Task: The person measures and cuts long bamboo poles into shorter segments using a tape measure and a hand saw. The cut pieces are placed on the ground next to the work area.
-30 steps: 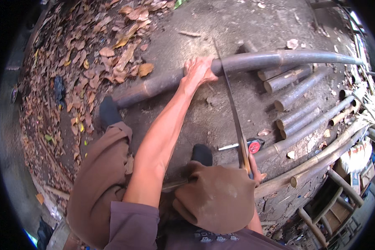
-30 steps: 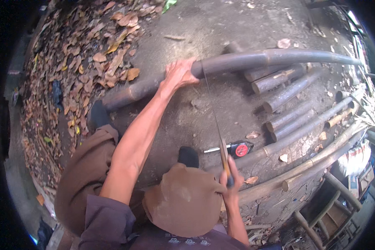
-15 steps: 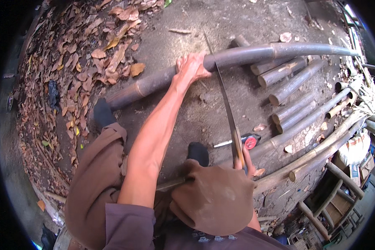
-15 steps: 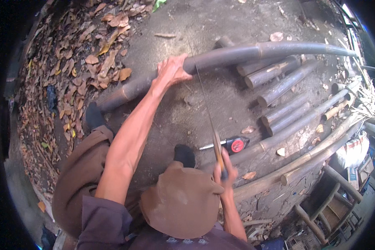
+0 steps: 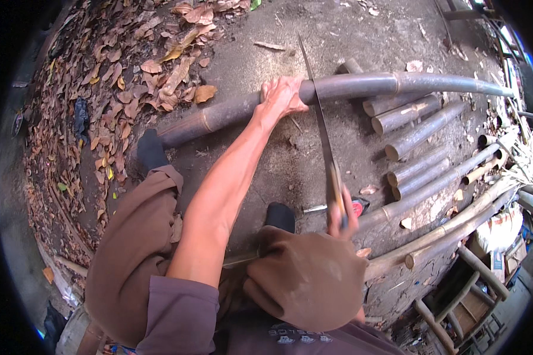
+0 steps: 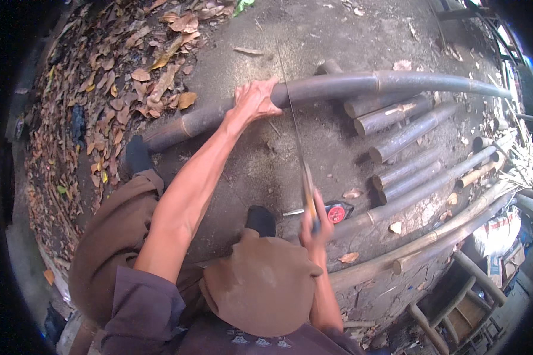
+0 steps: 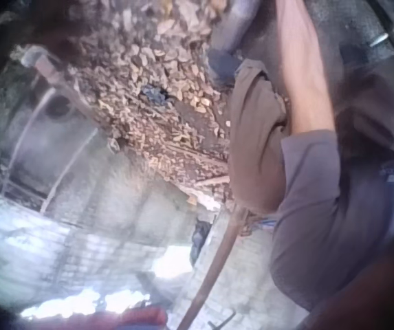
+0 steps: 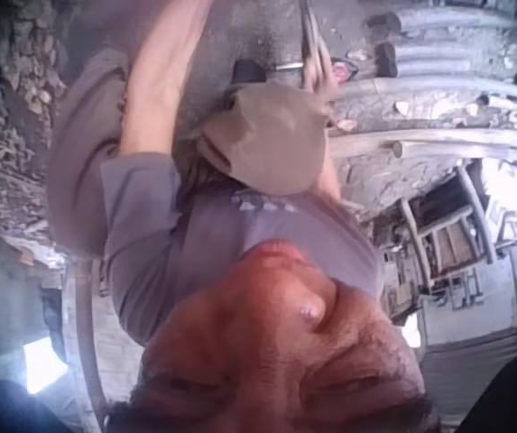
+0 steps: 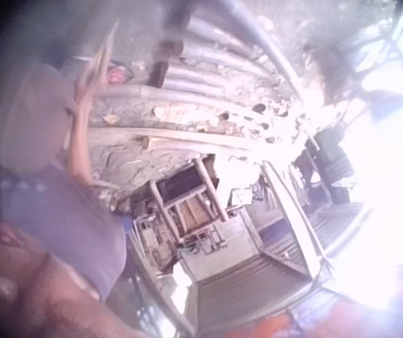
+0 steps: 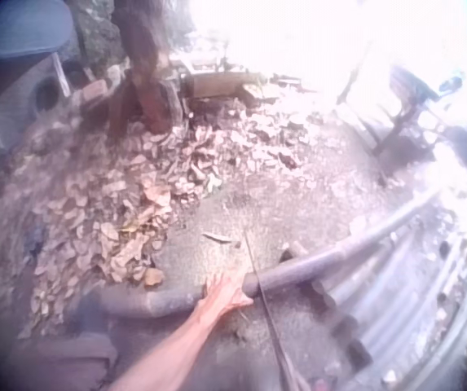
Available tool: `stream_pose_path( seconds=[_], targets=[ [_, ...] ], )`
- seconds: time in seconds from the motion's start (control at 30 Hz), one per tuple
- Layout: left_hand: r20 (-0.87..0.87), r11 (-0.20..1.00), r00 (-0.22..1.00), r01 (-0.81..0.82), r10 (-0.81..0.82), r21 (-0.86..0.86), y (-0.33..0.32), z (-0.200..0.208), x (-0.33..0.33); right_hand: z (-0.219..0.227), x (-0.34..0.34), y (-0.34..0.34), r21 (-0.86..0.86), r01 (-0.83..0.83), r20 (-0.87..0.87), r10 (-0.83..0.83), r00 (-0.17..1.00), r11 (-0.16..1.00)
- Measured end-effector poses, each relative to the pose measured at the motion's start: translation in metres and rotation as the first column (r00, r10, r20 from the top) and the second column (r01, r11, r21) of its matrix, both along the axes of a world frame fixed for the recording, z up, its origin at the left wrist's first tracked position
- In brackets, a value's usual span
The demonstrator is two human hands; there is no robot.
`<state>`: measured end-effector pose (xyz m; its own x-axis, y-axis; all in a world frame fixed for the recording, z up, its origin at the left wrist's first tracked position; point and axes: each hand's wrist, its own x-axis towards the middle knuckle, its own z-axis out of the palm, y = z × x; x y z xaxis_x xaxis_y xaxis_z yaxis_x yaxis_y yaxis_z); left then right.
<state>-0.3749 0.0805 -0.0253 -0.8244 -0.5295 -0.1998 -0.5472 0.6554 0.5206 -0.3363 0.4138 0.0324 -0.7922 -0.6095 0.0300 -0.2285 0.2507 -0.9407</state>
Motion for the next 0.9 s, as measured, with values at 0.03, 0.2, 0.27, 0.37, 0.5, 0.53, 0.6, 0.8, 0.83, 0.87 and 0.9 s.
stream_pose_path(
  seconds=[0.03, 0.2, 0.27, 0.37, 0.5, 0.53, 0.6, 0.8, 0.83, 0.87, 0.9],
  targets=[
    [-0.024, 1.0, 1.0, 0.014, -0.014, -0.014, 0.0, -0.001, -0.003, -0.013, -0.033, -0.052, 0.105, -0.03, -0.223, 0.053, 0.973, 0.994],
    [0.005, 0.997, 0.999, -0.045, 0.044, 0.067, 0.0, 0.002, 0.011, 0.018, -0.049, -0.115, 0.152, -0.037, 0.076, 0.026, 0.997, 0.988],
    [-0.003, 0.995, 0.999, -0.032, 0.032, 0.092, -0.004, 0.009, 0.006, -0.028, 0.0, 0.018, 0.18, 0.026, -0.005, -0.026, 1.0, 0.983],
    [0.02, 0.998, 0.998, -0.06, 0.059, 0.033, 0.001, 0.004, 0.005, -0.043, 0.018, 0.088, 0.187, 0.138, 0.373, -0.2, 0.906, 0.973],
    [-0.079, 0.998, 0.997, -0.018, 0.014, -0.058, 0.006, -0.008, 0.004, -0.025, -0.034, -0.042, 0.117, -0.035, -0.271, 0.066, 0.96, 0.993],
    [-0.088, 0.998, 0.996, -0.019, 0.013, -0.065, 0.007, -0.007, -0.003, -0.015, -0.063, -0.099, 0.035, -0.057, -0.315, 0.065, 0.947, 0.998],
    [-0.065, 0.995, 0.996, -0.066, 0.061, -0.073, -0.001, -0.008, 0.004, 0.016, -0.063, -0.14, 0.105, -0.025, 0.058, 0.019, 0.998, 0.994],
    [-0.016, 0.997, 0.998, -0.063, 0.062, -0.04, -0.004, -0.002, 0.003, -0.031, 0.011, 0.113, 0.049, 0.07, 0.794, -0.081, 0.602, 0.996],
    [-0.029, 0.994, 0.996, -0.086, 0.084, -0.068, -0.005, -0.006, 0.013, 0.006, 0.019, 0.113, 0.007, 0.17, 0.916, -0.074, 0.394, 0.985],
    [-0.061, 0.993, 0.995, -0.085, 0.08, -0.076, 0.002, -0.008, 0.013, 0.012, 0.023, 0.103, 0.021, 0.191, 0.86, -0.115, 0.497, 0.981],
    [-0.277, 0.971, 0.959, -0.124, 0.064, -0.203, 0.0, -0.012, 0.012, 0.017, 0.022, 0.086, 0.028, 0.21, 0.788, -0.151, 0.597, 0.977]
  ],
)
